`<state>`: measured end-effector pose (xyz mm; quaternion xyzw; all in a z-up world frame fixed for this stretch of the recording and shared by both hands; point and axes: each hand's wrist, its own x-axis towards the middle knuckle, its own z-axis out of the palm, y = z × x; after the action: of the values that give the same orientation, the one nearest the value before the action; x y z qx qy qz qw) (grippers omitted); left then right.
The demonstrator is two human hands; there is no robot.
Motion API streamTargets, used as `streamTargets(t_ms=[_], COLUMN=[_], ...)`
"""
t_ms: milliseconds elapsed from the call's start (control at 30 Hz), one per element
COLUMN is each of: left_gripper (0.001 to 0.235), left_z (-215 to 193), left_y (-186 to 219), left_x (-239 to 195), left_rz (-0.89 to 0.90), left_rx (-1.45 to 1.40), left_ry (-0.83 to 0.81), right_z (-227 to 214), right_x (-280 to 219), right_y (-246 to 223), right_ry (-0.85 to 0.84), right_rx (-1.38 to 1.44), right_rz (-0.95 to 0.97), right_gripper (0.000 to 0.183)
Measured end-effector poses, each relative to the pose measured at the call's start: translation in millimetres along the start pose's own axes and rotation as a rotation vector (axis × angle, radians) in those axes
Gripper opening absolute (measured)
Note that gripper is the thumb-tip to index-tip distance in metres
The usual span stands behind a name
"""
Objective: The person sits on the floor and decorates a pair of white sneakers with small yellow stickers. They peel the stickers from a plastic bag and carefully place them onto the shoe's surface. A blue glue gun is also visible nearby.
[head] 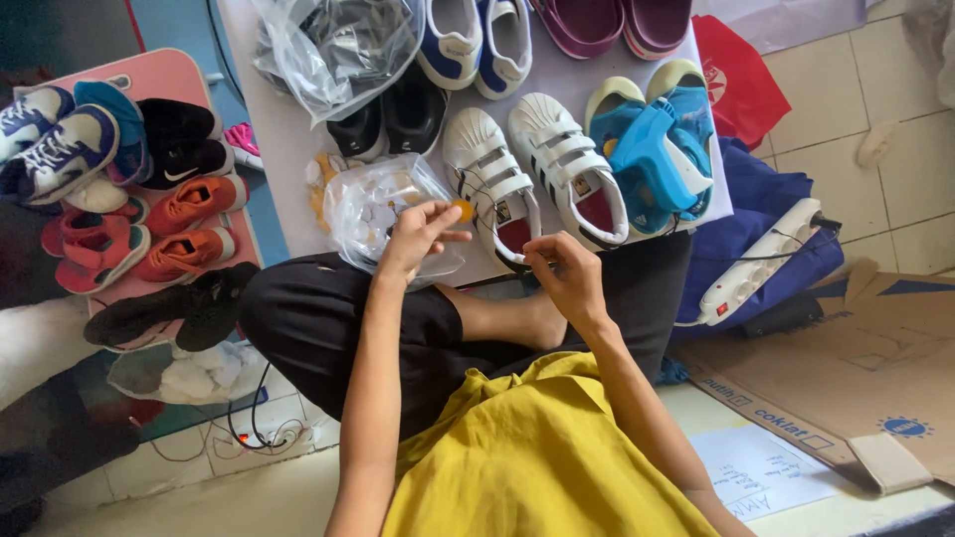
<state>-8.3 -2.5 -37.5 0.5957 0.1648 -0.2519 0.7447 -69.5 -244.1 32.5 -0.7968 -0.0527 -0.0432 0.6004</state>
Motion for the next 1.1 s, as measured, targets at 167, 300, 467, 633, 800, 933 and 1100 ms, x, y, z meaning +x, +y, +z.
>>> streamTargets(t_ms=[167, 300, 467, 633, 800, 933, 1100], left_gripper=[0.029, 0.026, 0.032, 0.033, 0.033, 0.033, 0.026], left_z=[8.6, 7.6, 1.6, 8.4, -3.1, -14.3, -12.6], left_y=[25.5, 27.5, 11.0, 21.3, 8.3, -7.9, -14.6], left_x=[-20.1, -26.0, -15.3, -22.1, -5.6, 8.0, 10.1], left_rz=[-0.124, -0.159, -0.215, -0.238, -0.025, 0.169, 0.228], left_rx=[0.164, 0.171, 0.197, 0.198, -0.211, -0.340, -0.337], left_ry=[-0.200, -0.364, -0.452, -0.543, -0.414, -0.191, -0.156], right_z=[-12.5, -15.3, -1.8, 9.9, 6.6, -3.0, -12.1], right_x=[-8.9, -17.9, -24.9, -24.3, -25.6, -24.2, -18.5], right_y=[2.6, 4.8, -6.0, -28.2, -37.2, -28.5, -29.6], right_ry=[0.003, -0.032, -0.132, -0.245, -0.500, -0.697, -0.846], right_rx=[-0.036, -0.018, 0.037, 0.043, 0.055, 0.069, -0.020], right_rz=[0.005, 0.023, 0.009, -0.112, -0.092, -0.023, 0.065], right_gripper=[0.010, 0.016, 0.018, 0.010, 0.008, 0.006, 0.008])
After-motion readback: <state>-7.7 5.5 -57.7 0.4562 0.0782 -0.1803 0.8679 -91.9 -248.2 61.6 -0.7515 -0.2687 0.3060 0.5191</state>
